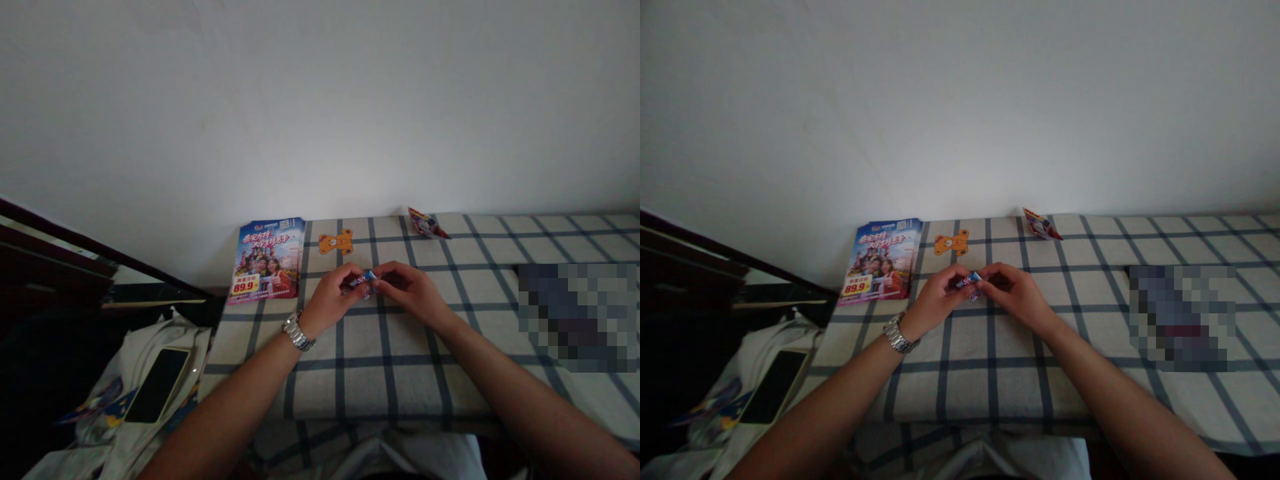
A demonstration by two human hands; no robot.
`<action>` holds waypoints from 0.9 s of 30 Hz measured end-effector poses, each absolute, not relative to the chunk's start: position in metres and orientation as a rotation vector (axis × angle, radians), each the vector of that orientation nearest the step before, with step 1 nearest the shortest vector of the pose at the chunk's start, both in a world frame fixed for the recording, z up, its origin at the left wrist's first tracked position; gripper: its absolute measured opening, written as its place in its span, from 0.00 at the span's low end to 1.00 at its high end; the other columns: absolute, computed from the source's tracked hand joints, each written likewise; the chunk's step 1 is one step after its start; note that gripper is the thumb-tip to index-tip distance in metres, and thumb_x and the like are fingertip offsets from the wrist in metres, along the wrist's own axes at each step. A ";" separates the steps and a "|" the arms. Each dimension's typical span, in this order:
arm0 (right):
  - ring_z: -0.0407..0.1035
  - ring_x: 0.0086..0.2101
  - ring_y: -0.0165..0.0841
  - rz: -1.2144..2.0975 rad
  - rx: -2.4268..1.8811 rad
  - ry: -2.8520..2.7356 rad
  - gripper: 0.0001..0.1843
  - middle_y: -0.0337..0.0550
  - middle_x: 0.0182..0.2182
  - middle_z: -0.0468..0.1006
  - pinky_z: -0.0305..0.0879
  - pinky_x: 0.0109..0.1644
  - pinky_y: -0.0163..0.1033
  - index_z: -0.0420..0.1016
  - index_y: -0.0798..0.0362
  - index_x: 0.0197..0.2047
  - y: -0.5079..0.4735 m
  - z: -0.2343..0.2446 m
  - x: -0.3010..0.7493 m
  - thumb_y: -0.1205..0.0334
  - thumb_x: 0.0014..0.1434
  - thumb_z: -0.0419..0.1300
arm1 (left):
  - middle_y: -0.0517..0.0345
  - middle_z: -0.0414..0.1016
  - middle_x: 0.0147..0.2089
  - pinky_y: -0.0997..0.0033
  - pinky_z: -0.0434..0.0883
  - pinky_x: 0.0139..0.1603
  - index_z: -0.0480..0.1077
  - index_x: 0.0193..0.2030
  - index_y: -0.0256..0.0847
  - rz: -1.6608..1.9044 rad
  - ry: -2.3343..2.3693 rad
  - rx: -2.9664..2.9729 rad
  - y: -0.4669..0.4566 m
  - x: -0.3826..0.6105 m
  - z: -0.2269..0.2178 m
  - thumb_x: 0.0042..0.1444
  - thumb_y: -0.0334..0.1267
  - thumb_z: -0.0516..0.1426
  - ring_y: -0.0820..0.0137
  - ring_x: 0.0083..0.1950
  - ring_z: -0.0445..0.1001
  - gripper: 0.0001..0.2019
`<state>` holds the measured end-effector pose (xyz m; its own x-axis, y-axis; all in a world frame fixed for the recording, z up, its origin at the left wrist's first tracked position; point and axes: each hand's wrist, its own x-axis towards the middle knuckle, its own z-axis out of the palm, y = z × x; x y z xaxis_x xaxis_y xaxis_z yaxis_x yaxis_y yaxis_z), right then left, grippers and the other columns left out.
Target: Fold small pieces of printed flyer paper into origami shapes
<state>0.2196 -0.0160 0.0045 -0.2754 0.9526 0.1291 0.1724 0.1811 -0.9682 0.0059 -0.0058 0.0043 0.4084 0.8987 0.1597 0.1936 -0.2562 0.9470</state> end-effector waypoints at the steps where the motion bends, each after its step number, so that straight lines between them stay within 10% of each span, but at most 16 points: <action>1: 0.79 0.38 0.37 1.152 -1.110 -1.633 0.15 0.43 0.38 0.84 0.76 0.44 0.42 0.79 0.49 0.46 -0.016 0.005 0.220 0.49 0.63 0.67 | 0.57 0.76 0.37 0.71 0.73 0.40 0.71 0.42 0.40 0.920 0.963 1.710 -0.006 0.006 0.004 0.63 0.42 0.62 0.68 0.38 0.76 0.09; 27: 0.77 0.36 0.36 1.152 -1.109 -1.528 0.16 0.42 0.35 0.82 0.77 0.41 0.41 0.76 0.49 0.43 -0.011 0.002 0.221 0.46 0.62 0.68 | 0.54 0.79 0.42 0.70 0.78 0.44 0.73 0.45 0.40 1.082 0.991 1.593 -0.004 0.003 0.004 0.63 0.48 0.64 0.69 0.41 0.79 0.13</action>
